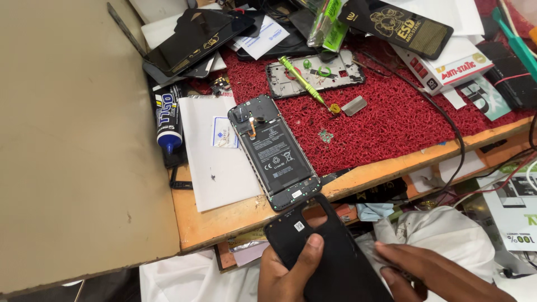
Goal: The person uses a metal prying tool to separate the back cover from a smartphone. They pry along the edges and then lift the back cover off, exposing the internal components.
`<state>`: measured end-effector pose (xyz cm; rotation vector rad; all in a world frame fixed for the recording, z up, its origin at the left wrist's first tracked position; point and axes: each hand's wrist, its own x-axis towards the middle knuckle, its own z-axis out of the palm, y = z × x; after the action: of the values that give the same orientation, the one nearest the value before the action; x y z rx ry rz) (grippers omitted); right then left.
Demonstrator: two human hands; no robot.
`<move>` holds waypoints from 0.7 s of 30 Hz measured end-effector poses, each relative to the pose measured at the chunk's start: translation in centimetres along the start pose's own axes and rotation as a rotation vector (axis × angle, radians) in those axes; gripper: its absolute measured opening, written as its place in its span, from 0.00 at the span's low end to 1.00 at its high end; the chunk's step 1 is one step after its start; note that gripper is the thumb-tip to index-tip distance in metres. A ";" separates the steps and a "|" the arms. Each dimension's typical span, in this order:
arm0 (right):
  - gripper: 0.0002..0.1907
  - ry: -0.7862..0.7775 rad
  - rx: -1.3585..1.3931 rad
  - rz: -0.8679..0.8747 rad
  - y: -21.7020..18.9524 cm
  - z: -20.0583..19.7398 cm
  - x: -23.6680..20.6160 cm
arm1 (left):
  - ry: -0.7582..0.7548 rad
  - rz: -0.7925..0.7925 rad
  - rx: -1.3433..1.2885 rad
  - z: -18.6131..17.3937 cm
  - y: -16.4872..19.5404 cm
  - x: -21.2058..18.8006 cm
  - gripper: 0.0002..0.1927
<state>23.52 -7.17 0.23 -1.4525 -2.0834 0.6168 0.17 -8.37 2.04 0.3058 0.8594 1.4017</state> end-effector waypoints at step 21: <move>0.23 -0.085 -0.034 -0.008 -1.1 -0.5 0.0 | -0.043 0.343 0.105 -0.1 -3.2 -0.9 0.20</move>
<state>23.05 -7.47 1.34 -1.4593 -2.1733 0.6532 2.52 -9.85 0.18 0.5837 0.8743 1.6617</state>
